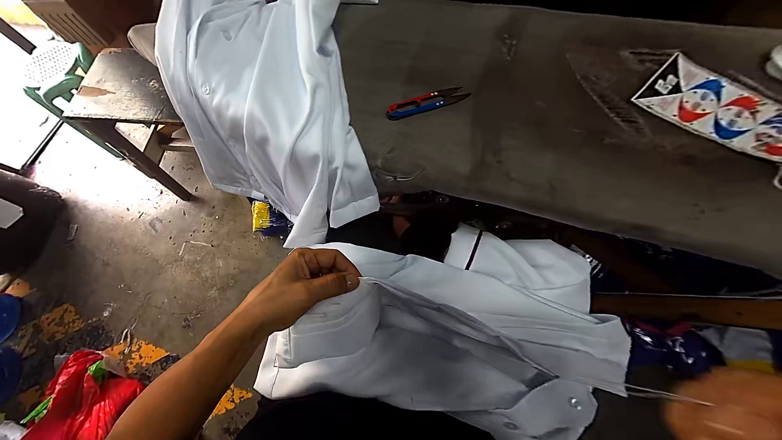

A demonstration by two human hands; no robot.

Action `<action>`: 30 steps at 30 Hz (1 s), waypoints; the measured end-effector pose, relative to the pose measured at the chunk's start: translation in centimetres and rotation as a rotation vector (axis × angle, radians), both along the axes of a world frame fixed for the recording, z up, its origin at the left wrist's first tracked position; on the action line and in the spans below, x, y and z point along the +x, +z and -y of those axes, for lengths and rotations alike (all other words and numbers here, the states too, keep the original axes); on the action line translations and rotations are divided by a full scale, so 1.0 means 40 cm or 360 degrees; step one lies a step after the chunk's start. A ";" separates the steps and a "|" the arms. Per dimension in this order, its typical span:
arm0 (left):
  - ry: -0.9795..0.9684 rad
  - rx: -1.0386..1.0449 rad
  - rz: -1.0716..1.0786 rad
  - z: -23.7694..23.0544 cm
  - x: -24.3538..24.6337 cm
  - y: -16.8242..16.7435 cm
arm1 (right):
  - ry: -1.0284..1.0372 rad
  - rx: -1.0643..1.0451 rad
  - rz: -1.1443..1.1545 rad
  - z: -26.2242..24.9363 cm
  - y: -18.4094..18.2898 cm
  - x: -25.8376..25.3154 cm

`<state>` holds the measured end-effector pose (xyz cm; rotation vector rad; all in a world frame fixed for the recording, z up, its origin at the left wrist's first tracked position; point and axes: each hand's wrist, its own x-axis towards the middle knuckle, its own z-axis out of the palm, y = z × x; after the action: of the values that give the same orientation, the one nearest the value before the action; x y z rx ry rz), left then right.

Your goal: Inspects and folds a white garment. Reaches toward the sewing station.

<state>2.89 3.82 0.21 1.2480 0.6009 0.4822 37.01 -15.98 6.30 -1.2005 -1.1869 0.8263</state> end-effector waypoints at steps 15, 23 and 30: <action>-0.0302 -0.0106 -0.0015 -0.026 0.136 -0.029 | 0.0242 -0.0073 -0.0124 -0.175 -0.204 -0.226; -0.0282 -0.0265 0.0052 -0.023 0.130 -0.037 | 0.0058 -0.0035 0.0238 -0.185 -0.218 -0.238; -0.0280 -0.0275 0.0124 -0.021 0.117 -0.040 | 0.0029 -0.0018 0.0373 -0.186 -0.211 -0.249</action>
<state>7.57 4.67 -1.37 1.1009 0.4524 0.3232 27.05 -8.55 -2.15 -1.3239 -1.3859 0.7202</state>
